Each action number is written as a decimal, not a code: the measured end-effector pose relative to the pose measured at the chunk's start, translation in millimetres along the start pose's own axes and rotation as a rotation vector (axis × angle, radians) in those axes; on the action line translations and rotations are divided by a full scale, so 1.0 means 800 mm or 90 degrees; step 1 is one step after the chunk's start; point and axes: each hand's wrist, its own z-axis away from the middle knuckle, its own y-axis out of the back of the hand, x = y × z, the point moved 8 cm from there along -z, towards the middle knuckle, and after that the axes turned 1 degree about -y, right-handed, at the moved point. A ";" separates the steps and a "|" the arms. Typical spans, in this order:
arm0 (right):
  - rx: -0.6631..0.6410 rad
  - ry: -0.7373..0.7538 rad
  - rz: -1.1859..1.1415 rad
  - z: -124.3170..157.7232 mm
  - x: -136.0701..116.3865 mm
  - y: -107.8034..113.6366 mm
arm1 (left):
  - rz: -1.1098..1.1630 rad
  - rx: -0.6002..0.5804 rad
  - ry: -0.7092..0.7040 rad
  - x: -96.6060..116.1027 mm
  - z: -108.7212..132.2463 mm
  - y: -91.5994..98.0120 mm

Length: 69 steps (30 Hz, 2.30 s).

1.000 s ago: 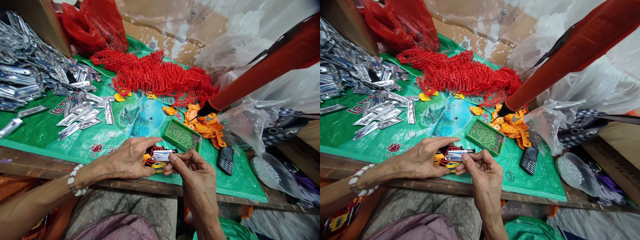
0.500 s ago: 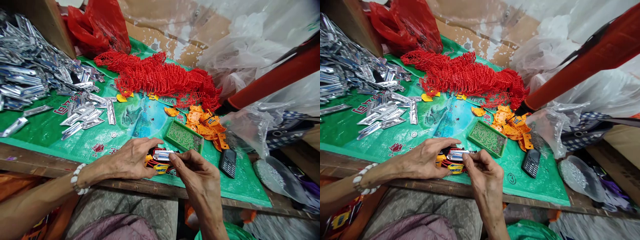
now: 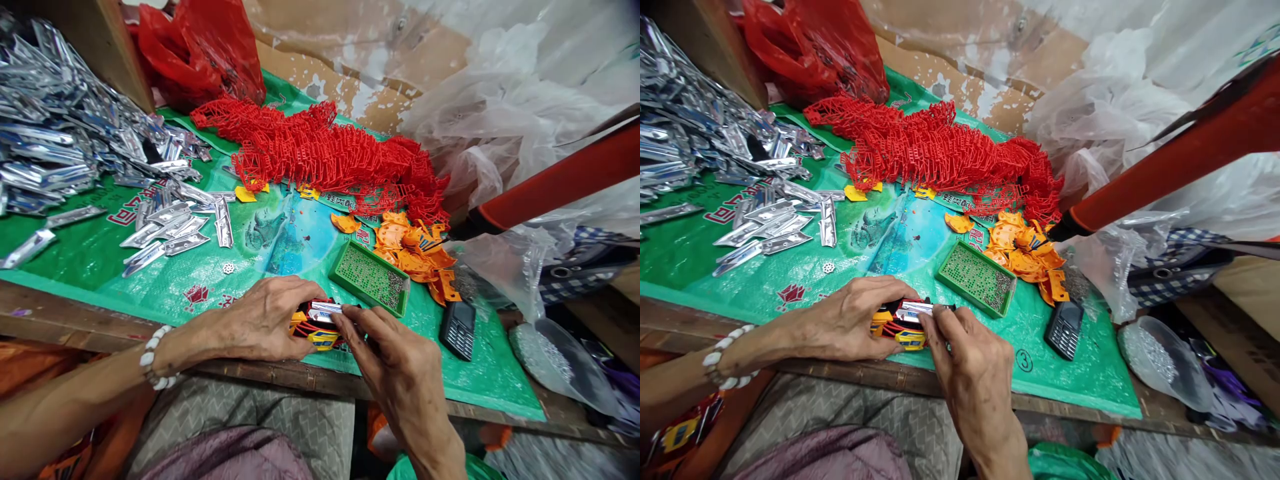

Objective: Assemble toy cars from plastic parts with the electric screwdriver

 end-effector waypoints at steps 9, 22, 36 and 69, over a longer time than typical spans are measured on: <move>0.046 0.138 0.197 0.003 -0.020 0.012 | 0.017 0.009 -0.009 0.002 0.001 -0.001; 0.019 0.250 -0.054 -0.001 -0.009 0.004 | 0.003 -0.026 0.054 -0.009 0.008 -0.006; -0.110 0.306 0.035 -0.010 -0.028 0.004 | -0.027 -0.021 0.041 -0.006 0.009 -0.005; -0.086 0.230 -0.221 -0.012 -0.010 -0.007 | -0.016 -0.056 0.032 0.000 0.011 -0.009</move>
